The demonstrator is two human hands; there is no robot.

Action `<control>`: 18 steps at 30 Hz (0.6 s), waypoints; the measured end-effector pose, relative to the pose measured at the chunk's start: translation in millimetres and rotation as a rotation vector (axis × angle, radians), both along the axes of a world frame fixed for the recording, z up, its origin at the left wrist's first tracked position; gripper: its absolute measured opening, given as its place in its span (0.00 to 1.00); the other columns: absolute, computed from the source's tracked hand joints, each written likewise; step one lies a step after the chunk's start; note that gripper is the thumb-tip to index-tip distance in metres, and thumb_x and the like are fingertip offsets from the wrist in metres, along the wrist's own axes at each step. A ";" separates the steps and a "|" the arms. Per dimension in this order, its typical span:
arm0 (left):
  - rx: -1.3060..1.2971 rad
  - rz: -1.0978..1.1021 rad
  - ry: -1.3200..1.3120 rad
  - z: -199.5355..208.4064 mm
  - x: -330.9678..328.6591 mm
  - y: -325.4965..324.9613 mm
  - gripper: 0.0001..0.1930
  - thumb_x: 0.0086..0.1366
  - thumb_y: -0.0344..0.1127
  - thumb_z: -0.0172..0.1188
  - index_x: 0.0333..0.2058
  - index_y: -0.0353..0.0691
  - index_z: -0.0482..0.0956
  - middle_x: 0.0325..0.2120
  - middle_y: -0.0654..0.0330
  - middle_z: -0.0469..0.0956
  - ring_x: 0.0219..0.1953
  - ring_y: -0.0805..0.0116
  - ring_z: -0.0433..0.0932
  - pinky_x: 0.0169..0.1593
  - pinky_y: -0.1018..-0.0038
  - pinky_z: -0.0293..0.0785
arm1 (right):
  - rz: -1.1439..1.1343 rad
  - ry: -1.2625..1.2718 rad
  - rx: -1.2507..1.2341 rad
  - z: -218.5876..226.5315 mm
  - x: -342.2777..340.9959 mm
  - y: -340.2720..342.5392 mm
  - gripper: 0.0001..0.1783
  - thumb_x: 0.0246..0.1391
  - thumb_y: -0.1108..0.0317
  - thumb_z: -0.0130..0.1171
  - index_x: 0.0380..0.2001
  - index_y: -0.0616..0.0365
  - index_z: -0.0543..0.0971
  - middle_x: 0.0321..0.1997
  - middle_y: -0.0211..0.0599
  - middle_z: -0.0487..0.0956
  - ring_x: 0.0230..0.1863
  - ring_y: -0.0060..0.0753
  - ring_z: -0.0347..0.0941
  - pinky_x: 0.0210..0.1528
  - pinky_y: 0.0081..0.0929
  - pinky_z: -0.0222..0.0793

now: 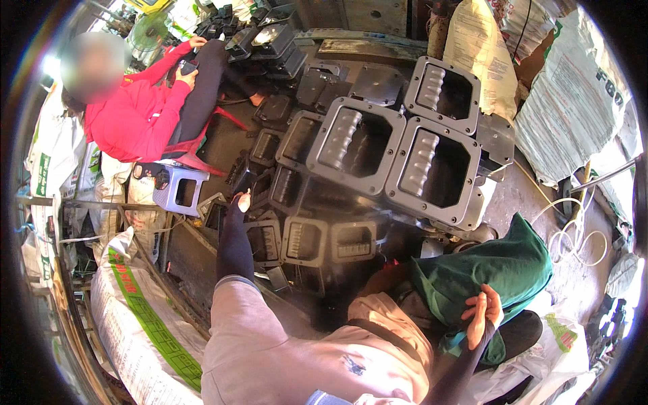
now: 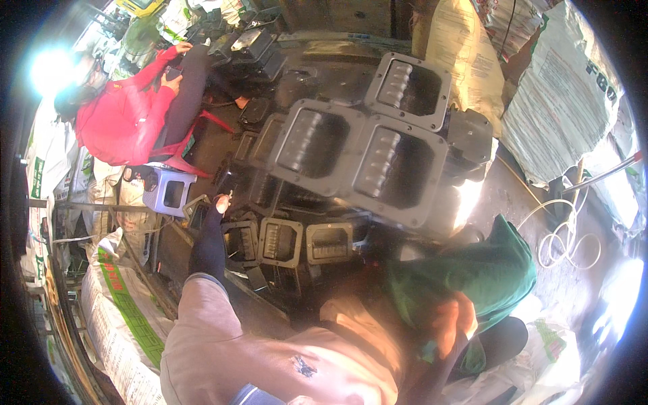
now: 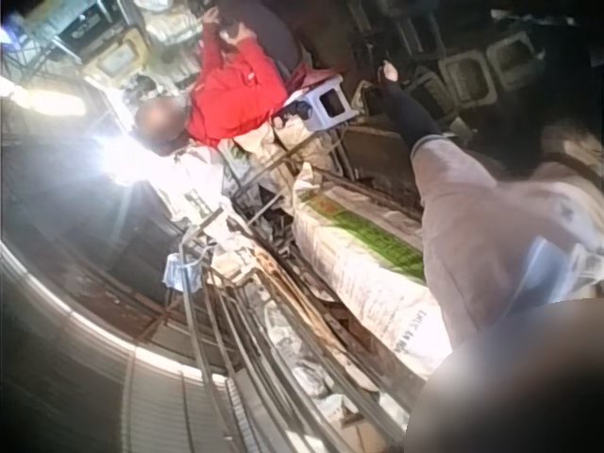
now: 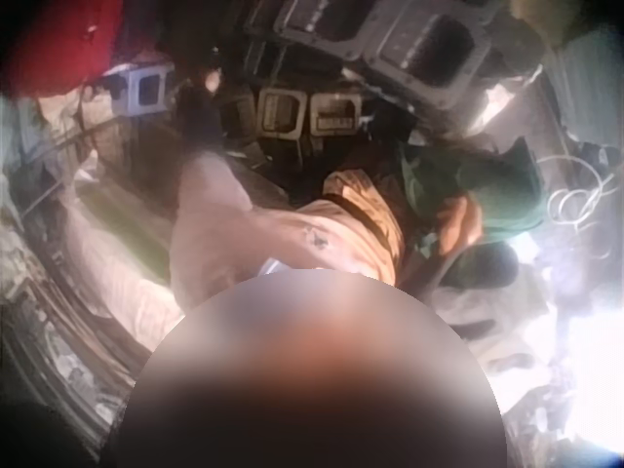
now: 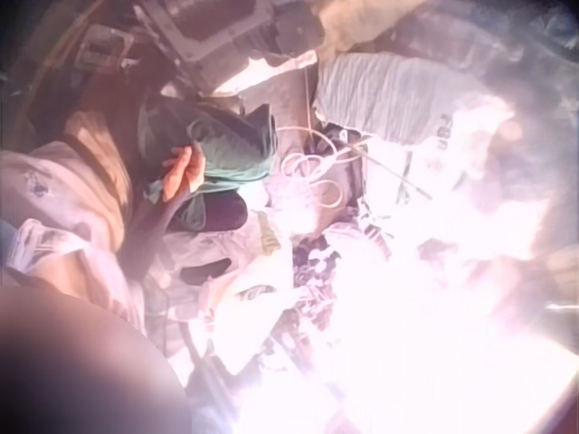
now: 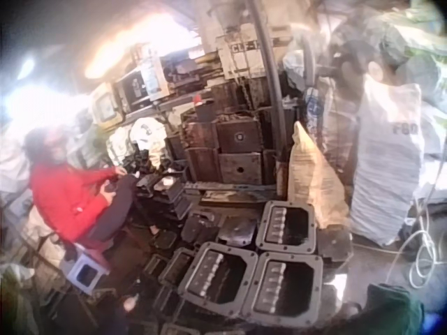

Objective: The person sits on the floor and repeatedly wipes black plastic parts with a green cloth. They pick up parts from a white sack, wipe them, and place them on a nearby stack. The person also uses a small brush to clean crevices on some parts.

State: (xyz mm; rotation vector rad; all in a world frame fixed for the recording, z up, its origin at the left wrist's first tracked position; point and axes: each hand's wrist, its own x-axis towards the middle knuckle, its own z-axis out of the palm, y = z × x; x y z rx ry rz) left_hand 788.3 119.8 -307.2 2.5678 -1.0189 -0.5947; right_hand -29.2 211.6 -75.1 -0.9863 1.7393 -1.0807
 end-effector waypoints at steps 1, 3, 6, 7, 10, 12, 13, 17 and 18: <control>-0.024 -0.108 -0.023 -10.8 6.4 1.8 0.09 0.66 0.39 0.58 0.35 0.39 0.75 0.33 0.50 0.77 0.33 0.54 0.81 0.34 0.61 0.79 | 0.009 -0.011 -0.003 -0.8 -0.5 0.3 0.19 0.68 0.59 0.57 0.52 0.65 0.77 0.25 0.37 0.80 0.13 0.19 0.68 0.17 0.16 0.62; -0.140 -0.091 -0.015 -29.8 18.9 2.5 0.10 0.66 0.40 0.57 0.33 0.39 0.75 0.31 0.51 0.77 0.33 0.55 0.81 0.34 0.61 0.78 | -0.017 0.004 0.029 -2.3 -1.3 0.8 0.20 0.68 0.59 0.57 0.52 0.65 0.77 0.25 0.37 0.80 0.13 0.19 0.68 0.17 0.15 0.62; -0.240 -0.191 -0.035 -47.2 35.2 -5.5 0.11 0.67 0.40 0.57 0.30 0.41 0.74 0.28 0.53 0.76 0.31 0.57 0.80 0.33 0.61 0.77 | -0.001 -0.045 -0.004 -3.8 -1.6 0.3 0.20 0.68 0.59 0.57 0.52 0.66 0.77 0.24 0.38 0.80 0.12 0.19 0.67 0.17 0.15 0.62; -0.198 -0.196 -0.019 -49.0 39.6 -10.6 0.11 0.67 0.42 0.58 0.35 0.40 0.76 0.32 0.52 0.78 0.33 0.56 0.81 0.32 0.60 0.79 | 0.004 -0.048 -0.015 -3.8 -1.3 -0.1 0.20 0.68 0.59 0.57 0.52 0.66 0.77 0.24 0.38 0.80 0.12 0.19 0.67 0.17 0.15 0.62; -0.095 -0.147 0.028 -43.3 38.6 -24.4 0.17 0.67 0.45 0.60 0.46 0.39 0.79 0.42 0.48 0.81 0.38 0.55 0.84 0.32 0.61 0.82 | 0.020 -0.038 -0.015 -2.8 -0.5 -1.7 0.20 0.68 0.59 0.57 0.52 0.66 0.76 0.25 0.37 0.80 0.13 0.19 0.67 0.17 0.15 0.61; -0.246 -0.062 -0.024 -27.8 21.6 -34.1 0.18 0.67 0.44 0.60 0.50 0.39 0.80 0.44 0.48 0.83 0.40 0.56 0.84 0.37 0.63 0.82 | 0.006 -0.006 0.009 -0.3 -0.2 -0.7 0.20 0.68 0.59 0.57 0.53 0.66 0.76 0.25 0.37 0.80 0.13 0.18 0.68 0.17 0.15 0.61; -0.178 -0.046 -0.059 -10.9 12.5 -43.3 0.19 0.66 0.45 0.59 0.49 0.38 0.82 0.43 0.50 0.83 0.41 0.57 0.83 0.44 0.66 0.79 | 0.011 0.009 0.010 0.9 0.3 -0.4 0.19 0.68 0.60 0.56 0.53 0.66 0.76 0.25 0.37 0.80 0.14 0.19 0.68 0.17 0.16 0.61; -0.793 -0.424 2.103 88.7 -79.2 -80.1 0.10 0.69 0.34 0.52 0.39 0.35 0.80 0.29 0.57 0.80 0.29 0.70 0.78 0.30 0.69 0.76 | -0.015 -0.047 0.077 12.8 3.8 2.2 0.18 0.66 0.68 0.55 0.54 0.67 0.76 0.29 0.39 0.82 0.20 0.24 0.74 0.23 0.23 0.71; -0.763 -0.390 2.335 125.9 -114.1 -88.1 0.11 0.70 0.35 0.52 0.38 0.34 0.79 0.28 0.57 0.79 0.28 0.69 0.78 0.29 0.69 0.75 | 0.046 0.047 0.063 19.1 0.7 3.4 0.18 0.65 0.67 0.56 0.54 0.66 0.77 0.31 0.41 0.82 0.23 0.26 0.75 0.27 0.25 0.72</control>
